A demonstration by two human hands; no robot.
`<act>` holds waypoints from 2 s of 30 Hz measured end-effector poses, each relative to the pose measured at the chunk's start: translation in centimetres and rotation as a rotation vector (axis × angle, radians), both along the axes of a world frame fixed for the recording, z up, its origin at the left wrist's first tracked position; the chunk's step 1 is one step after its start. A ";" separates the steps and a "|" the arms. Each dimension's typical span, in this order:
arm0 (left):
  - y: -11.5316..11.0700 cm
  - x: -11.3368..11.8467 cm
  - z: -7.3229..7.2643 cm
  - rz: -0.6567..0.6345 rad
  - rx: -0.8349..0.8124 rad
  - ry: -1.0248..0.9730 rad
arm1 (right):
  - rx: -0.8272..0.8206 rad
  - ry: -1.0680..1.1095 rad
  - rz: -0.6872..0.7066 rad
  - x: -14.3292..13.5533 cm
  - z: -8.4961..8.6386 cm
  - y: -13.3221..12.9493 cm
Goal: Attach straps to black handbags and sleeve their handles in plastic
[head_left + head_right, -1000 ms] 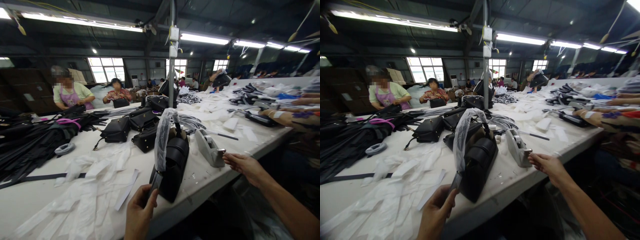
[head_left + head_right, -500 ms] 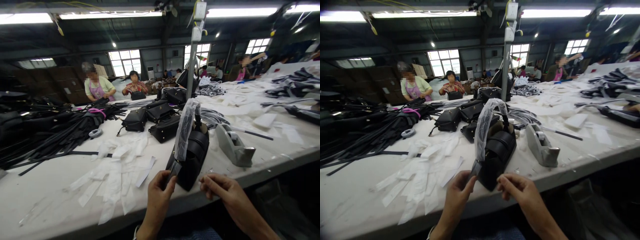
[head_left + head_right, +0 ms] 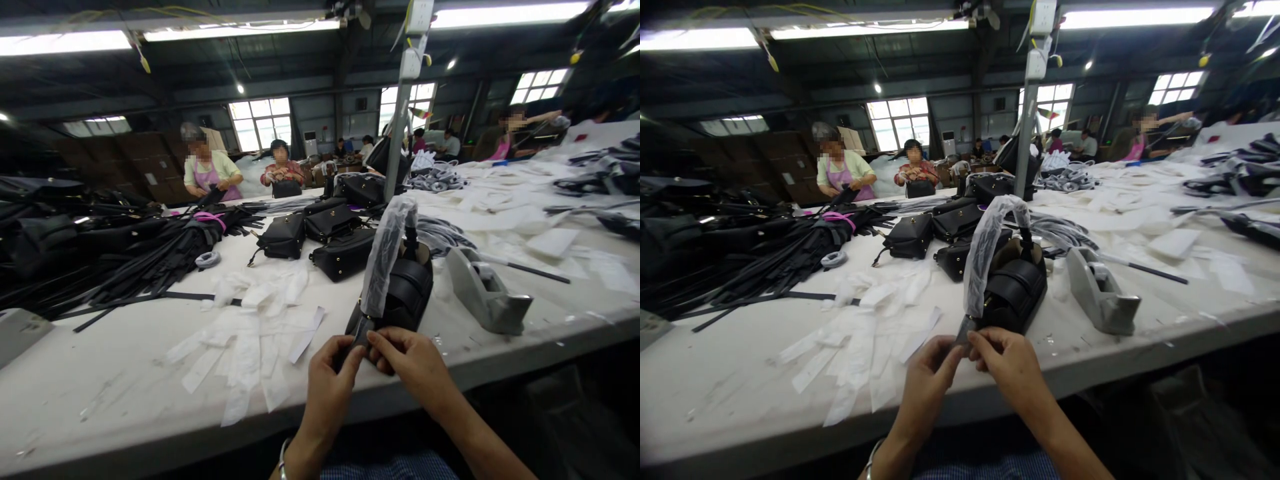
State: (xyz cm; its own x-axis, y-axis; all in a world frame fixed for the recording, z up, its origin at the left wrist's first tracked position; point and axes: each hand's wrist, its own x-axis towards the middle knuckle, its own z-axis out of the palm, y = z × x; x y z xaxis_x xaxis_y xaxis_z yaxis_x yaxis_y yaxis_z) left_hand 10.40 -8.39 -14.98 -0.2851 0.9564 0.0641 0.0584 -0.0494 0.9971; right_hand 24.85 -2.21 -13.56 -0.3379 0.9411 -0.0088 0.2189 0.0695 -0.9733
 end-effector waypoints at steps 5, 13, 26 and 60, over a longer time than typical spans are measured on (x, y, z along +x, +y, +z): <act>-0.3 0.2 -0.1 -0.128 -0.105 -0.347 | -0.060 0.115 0.101 0.9 -0.9 -0.4; -0.4 0.8 -0.3 -0.216 -0.228 -0.552 | 0.023 0.083 -0.034 -0.5 -2.7 -0.8; -0.2 0.8 0.3 -0.241 -0.257 -0.528 | 0.117 -0.090 -0.092 -0.6 -1.2 -1.1; -0.6 2.1 -1.5 -0.169 -0.114 -0.362 | 0.226 -0.291 -0.194 5.9 1.0 -0.2</act>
